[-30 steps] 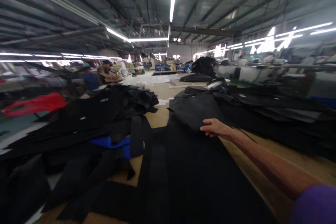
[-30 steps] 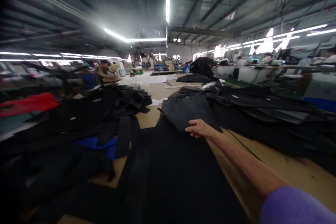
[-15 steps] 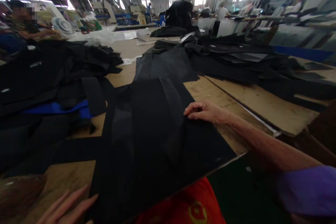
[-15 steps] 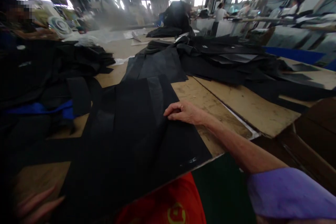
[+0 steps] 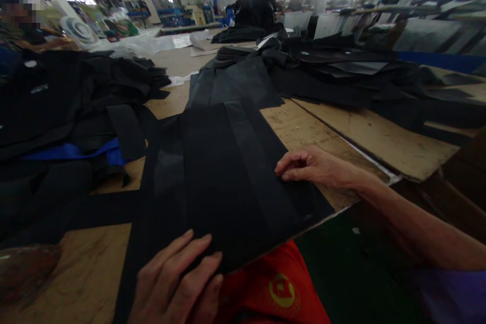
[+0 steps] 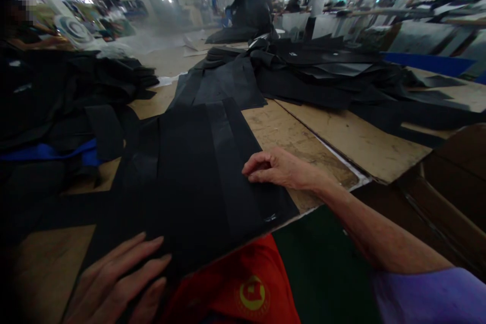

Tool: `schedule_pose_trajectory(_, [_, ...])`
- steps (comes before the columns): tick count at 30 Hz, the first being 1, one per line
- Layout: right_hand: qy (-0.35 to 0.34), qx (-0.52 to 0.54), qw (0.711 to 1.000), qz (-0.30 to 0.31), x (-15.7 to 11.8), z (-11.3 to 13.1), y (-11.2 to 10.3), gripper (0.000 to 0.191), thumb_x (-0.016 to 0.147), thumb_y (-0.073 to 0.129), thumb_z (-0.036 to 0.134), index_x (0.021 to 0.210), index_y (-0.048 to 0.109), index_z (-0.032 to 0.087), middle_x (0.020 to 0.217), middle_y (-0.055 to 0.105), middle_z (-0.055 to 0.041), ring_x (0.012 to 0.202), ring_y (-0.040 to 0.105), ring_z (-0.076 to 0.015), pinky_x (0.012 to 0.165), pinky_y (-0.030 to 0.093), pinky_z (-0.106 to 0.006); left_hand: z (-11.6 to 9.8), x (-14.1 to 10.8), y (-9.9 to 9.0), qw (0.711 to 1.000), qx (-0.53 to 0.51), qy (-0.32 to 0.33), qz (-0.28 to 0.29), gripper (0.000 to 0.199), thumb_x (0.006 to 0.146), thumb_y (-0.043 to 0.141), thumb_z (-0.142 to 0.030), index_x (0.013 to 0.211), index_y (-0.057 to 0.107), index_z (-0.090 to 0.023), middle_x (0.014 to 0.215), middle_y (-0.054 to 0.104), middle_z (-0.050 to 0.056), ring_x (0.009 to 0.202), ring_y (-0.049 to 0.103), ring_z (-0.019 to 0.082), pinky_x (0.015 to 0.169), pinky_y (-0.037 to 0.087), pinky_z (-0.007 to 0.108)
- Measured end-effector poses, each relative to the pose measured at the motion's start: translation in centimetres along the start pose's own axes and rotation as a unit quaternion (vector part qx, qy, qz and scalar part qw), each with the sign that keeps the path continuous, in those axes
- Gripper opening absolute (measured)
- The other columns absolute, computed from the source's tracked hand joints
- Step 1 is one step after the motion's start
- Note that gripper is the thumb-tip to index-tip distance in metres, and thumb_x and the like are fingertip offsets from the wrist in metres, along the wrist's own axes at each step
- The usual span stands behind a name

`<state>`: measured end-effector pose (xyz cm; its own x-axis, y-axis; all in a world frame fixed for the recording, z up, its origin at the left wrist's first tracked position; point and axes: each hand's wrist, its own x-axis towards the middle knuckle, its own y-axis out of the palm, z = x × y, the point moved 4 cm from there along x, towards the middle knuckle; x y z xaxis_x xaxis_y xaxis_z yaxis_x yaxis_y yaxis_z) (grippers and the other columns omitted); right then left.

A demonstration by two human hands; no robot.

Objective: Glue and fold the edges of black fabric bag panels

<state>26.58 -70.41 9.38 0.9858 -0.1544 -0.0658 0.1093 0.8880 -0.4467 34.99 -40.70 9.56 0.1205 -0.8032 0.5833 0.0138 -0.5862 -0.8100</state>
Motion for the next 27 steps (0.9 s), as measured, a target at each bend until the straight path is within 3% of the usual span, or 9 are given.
schedule_pose_trajectory(2, [0.009,-0.011,1.0,-0.009,-0.2,-0.1,0.0,0.018,0.079,0.062,0.027,0.096,0.066,0.019,0.086,0.067,0.0009,0.08,0.061,-0.013,0.071,0.047,-0.025,-1.8,2.6,1.3,0.999,-0.024,0.023,0.031,0.025,0.083,0.052,-0.014,0.105,0.059,-0.021,0.112,0.059,0.004,0.111,0.051,0.02,0.09,0.043,0.033])
schedule_pose_trajectory(5, [0.025,-0.04,0.999,-0.028,-0.2,0.2,0.3,0.021,0.077,0.063,0.025,0.097,0.065,0.019,0.083,0.066,0.0008,0.074,0.06,-0.0123,0.065,0.046,-0.024,-2.9,4.8,3.1,0.997,-0.037,0.005,0.069,0.025,0.086,0.049,-0.013,0.108,0.057,-0.019,0.111,0.058,0.005,0.108,0.052,0.019,0.087,0.046,0.033])
schedule_pose_trajectory(9, [0.062,-0.067,0.994,-0.059,0.0,0.6,0.7,0.029,0.081,0.059,0.026,0.108,0.058,0.016,0.075,0.064,0.0001,0.06,0.059,-0.0108,0.051,0.043,-0.021,-3.1,5.4,4.6,0.996,-0.043,-0.014,0.083,0.024,0.087,0.048,-0.014,0.109,0.057,-0.019,0.108,0.059,0.007,0.103,0.054,0.02,0.082,0.049,0.037])
schedule_pose_trajectory(13, [0.084,-0.086,0.99,-0.07,0.6,0.7,0.9,0.038,0.082,0.056,0.026,0.118,0.052,0.016,0.075,0.065,-0.0007,0.06,0.06,-0.0111,0.047,0.041,-0.02,-3.2,5.4,5.2,0.994,-0.06,-0.032,0.09,0.026,0.087,0.047,-0.016,0.109,0.058,-0.022,0.112,0.061,0.006,0.106,0.054,0.022,0.083,0.049,0.041])
schedule_pose_trajectory(21, [0.096,-0.152,0.979,-0.093,1.0,1.2,0.4,0.033,0.085,0.048,0.025,0.116,0.055,0.015,0.073,0.064,-0.0011,0.061,0.059,-0.0117,0.055,0.042,-0.023,-3.1,5.6,5.1,0.992,-0.079,-0.032,0.092,0.026,0.09,0.045,-0.024,0.11,0.061,-0.024,0.119,0.063,0.0,0.111,0.055,0.021,0.085,0.05,0.039])
schedule_pose_trajectory(27, [0.083,-0.216,0.966,-0.117,1.3,2.0,0.5,0.032,0.083,0.05,0.021,0.113,0.059,0.015,0.094,0.066,-0.0056,0.079,0.059,-0.016,0.069,0.042,-0.027,-3.3,5.9,5.5,0.992,-0.061,-0.005,0.111,0.03,0.091,0.043,-0.026,0.116,0.058,-0.022,0.125,0.059,0.001,0.116,0.053,0.022,0.087,0.049,0.037])
